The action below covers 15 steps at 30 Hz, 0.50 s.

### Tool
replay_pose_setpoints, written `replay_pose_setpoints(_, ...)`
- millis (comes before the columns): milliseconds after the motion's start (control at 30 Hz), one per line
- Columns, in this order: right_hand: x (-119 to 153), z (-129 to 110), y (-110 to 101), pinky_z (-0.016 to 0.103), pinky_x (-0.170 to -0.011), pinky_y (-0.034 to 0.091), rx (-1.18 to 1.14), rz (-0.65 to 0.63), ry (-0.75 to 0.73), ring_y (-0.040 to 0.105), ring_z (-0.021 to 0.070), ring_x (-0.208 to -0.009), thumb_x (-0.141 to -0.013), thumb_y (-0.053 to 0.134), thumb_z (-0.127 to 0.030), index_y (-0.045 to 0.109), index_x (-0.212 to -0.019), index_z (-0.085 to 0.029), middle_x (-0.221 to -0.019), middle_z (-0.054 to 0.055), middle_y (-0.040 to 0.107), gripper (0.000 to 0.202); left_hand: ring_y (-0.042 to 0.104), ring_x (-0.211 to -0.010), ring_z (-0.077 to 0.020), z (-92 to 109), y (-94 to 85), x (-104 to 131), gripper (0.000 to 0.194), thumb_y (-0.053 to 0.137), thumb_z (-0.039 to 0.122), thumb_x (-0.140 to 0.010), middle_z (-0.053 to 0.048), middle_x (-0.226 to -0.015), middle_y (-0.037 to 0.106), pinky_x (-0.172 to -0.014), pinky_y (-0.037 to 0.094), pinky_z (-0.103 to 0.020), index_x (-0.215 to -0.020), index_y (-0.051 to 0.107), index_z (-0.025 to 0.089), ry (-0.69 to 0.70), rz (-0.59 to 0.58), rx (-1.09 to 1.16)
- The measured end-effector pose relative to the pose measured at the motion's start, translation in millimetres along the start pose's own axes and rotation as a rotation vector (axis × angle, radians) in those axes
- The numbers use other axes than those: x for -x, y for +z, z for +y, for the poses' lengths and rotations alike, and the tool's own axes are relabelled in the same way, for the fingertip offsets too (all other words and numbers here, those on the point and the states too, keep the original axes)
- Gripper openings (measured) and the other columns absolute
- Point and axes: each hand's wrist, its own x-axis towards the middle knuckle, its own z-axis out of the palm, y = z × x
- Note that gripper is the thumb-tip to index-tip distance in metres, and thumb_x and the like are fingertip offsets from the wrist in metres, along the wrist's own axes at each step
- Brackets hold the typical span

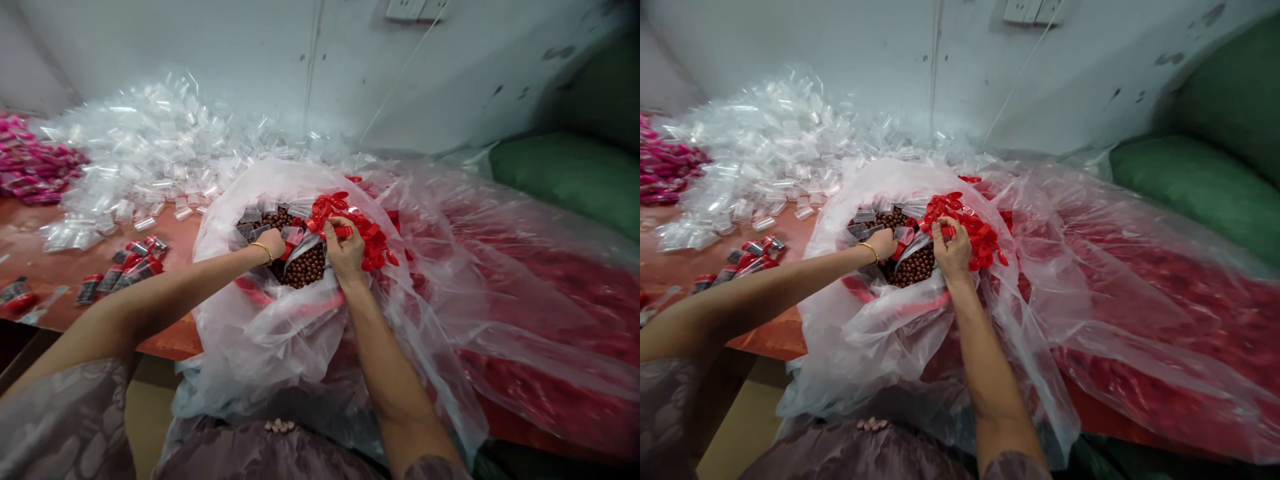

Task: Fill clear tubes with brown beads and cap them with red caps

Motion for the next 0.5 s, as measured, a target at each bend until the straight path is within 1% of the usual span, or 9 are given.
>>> replay_pose_setpoints(67,-0.5,-0.7,-0.6,0.037,-0.083,0.050,0.001,0.006,-0.008,0.063,0.0226,-0.088,-0.089,0.049,-0.047,0.061,-0.094,-0.021,-0.094,0.009,0.069,0.029,0.064,-0.078,-0.0269,3.7,2.6,-0.2,0.014,0.065,0.025,-0.070,-0.011,-0.072,0.063,-0.072,0.047,-0.034,-0.073,0.056,0.015,-0.098,0.071,0.041)
replay_pose_setpoints(100,-0.6,-0.9,-0.9,0.037,-0.082,0.050,0.001,0.012,-0.014,0.063,0.0225,-0.088,-0.090,0.048,-0.047,0.060,-0.093,-0.021,-0.092,0.009,0.069,0.029,0.063,-0.077,-0.0247,5.9,2.6,1.1,0.017,0.067,0.026,-0.070,-0.010,-0.076,0.064,-0.072,0.047,-0.034,-0.077,0.056,0.015,-0.127,0.110,0.115)
replay_pose_setpoints(133,-0.8,-1.1,-1.2,0.037,-0.082,0.050,0.000,0.022,-0.018,0.063,0.0225,-0.086,-0.090,0.048,-0.047,0.060,-0.090,-0.021,-0.090,0.009,0.069,0.029,0.062,-0.076,-0.0218,8.2,1.5,3.3,0.020,0.068,0.025,-0.069,-0.008,-0.079,0.064,-0.072,0.047,-0.032,-0.081,0.056,0.015,-0.131,0.140,0.227)
replay_pose_setpoints(200,-0.6,-1.5,-1.8,0.037,-0.080,0.050,-0.002,0.045,-0.023,0.064,0.0222,-0.083,-0.090,0.047,-0.047,0.058,-0.086,-0.021,-0.086,0.009,0.068,0.029,0.059,-0.074,-0.0156,12.6,-3.7,9.9,0.026,0.071,0.021,-0.067,-0.003,-0.082,0.063,-0.074,0.047,-0.029,-0.086,0.055,0.015,-0.079,0.158,0.507)
replay_pose_setpoints(267,0.2,-2.8,-2.8,0.036,-0.077,0.051,-0.001,0.062,-0.021,0.064,0.0214,-0.079,-0.090,0.047,-0.047,0.056,-0.084,-0.021,-0.083,0.008,0.068,0.028,0.057,-0.074,-0.0112,16.2,-11.6,18.6,0.029,0.072,0.018,-0.065,0.000,-0.083,0.063,-0.076,0.047,-0.026,-0.088,0.055,0.015,0.015,0.113,0.727)
replay_pose_setpoints(333,2.0,-5.3,-4.2,0.035,-0.074,0.051,0.005,0.064,-0.026,0.064,0.0205,-0.076,-0.091,0.046,-0.047,0.056,-0.084,-0.022,-0.080,0.006,0.068,0.027,0.057,-0.074,-0.0091,18.6,-20.1,27.7,0.032,0.075,0.019,-0.063,0.001,-0.083,0.063,-0.076,0.046,-0.024,-0.088,0.055,0.015,0.065,0.059,0.860)
replay_pose_setpoints(433,5.6,-10.4,-7.0,0.035,-0.072,0.050,0.023,0.064,-0.088,0.064,0.0208,-0.072,-0.091,0.044,-0.045,0.056,-0.086,-0.023,-0.077,0.006,0.067,0.025,0.059,-0.073,-0.0087,19.8,-30.1,40.2,0.040,0.080,0.023,-0.060,0.002,-0.084,0.064,-0.070,0.045,-0.022,-0.092,0.057,0.016,0.061,-0.007,0.977)
replay_pose_setpoints(500,7.8,-12.6,-9.1,0.035,-0.072,0.049,0.044,0.056,-0.158,0.064,0.0216,-0.073,-0.089,0.046,-0.043,0.057,-0.088,-0.023,-0.080,0.007,0.068,0.024,0.061,-0.074,-0.0100,18.9,-33.5,47.5,0.044,0.082,0.025,-0.059,0.000,-0.086,0.066,-0.069,0.046,-0.023,-0.094,0.057,0.016,0.028,-0.073,1.017)
